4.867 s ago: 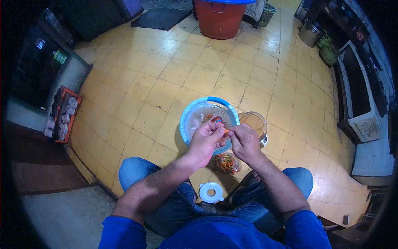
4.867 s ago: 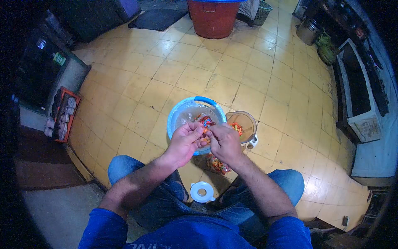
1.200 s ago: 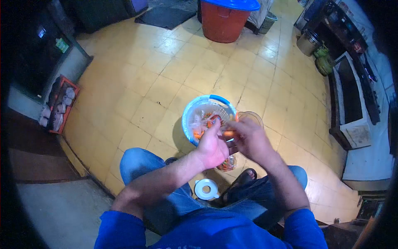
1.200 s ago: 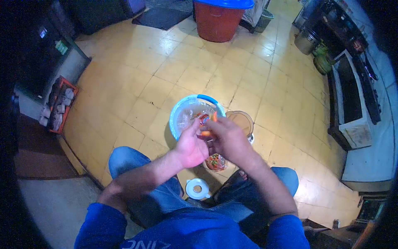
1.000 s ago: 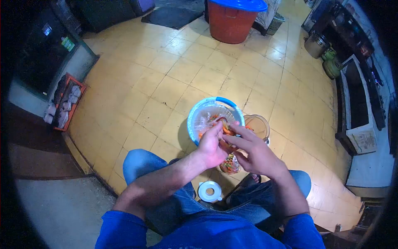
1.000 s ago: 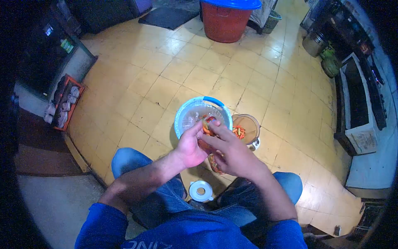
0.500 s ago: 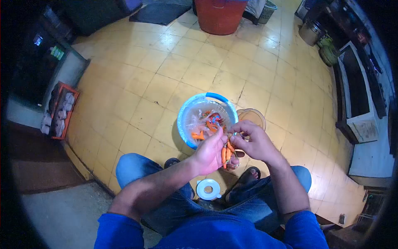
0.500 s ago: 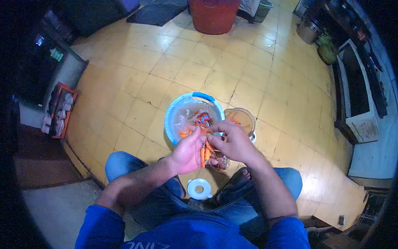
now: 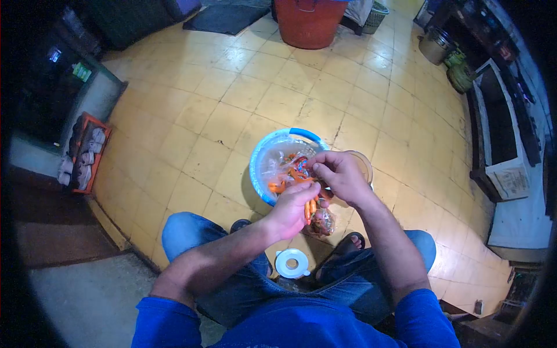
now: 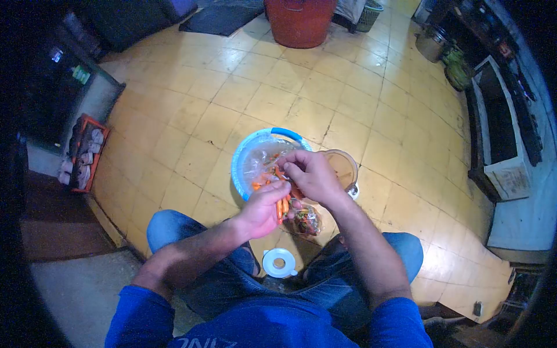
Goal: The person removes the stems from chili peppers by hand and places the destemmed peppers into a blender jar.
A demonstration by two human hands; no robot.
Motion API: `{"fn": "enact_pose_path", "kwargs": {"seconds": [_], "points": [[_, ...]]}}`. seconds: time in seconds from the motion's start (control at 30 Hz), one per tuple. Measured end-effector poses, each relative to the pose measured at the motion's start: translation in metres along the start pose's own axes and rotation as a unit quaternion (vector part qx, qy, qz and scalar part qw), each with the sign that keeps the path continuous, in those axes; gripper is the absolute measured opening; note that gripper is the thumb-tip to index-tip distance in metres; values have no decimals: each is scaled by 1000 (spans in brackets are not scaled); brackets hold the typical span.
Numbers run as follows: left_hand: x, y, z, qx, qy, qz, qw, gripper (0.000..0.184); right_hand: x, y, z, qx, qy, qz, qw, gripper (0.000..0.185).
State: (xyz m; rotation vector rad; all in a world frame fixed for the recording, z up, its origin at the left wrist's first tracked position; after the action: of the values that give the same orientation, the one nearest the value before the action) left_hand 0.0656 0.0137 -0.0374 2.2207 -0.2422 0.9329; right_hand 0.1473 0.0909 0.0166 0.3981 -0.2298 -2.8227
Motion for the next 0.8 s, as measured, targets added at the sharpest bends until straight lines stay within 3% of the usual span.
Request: {"fn": "enact_pose_path", "kwargs": {"seconds": [0.07, 0.13, 0.23, 0.37, 0.43, 0.57, 0.67, 0.73, 0.8], "points": [[-8, -4, -3, 25, -39, -31, 998, 25, 2, 0, -10, 46, -29, 0, 998, 18], [-10, -5, -7, 55, -51, -34, 997, 18, -5, -3, -6, -18, -115, -49, 992, 17], [-12, -7, -11, 71, -84, -39, 993, 19, -4, 3, -3, -7, -65, 28, 997, 14], [-7, -2, -20, 87, -114, -51, 988, 19, -10, 8, -4, -26, -24, 17, 999, 11], [-6, -1, -28, 139, -142, -54, 979, 24, -23, 14, -2, -13, -85, -80, 993, 9], [-3, 4, -36, 163, -171, -63, 970, 23, -25, 23, -12, 1, -94, -87, 992, 10], [-6, -1, -35, 199, -236, -60, 949, 19, -20, 25, -22, 23, -167, -60, 984, 9], [-1, 2, -48, 305, -312, -64, 898, 17, -12, 27, -23, 60, -231, -24, 971, 10], [-2, 6, -49, 255, -282, -71, 922, 19, -12, 23, -28, 91, -295, -6, 951, 8]]}}
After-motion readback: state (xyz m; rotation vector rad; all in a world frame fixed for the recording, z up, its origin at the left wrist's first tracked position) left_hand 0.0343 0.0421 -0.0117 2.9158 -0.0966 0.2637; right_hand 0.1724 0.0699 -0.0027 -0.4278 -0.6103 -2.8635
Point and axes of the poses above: each hand's wrist, its own y-axis away from the middle knuckle, its own x-axis out of the palm, z = x × y, the point moved 8 cm from there along -y, towards the middle knuckle, and after that the axes turned 8 degrees about -z, right-handed, at the moved point
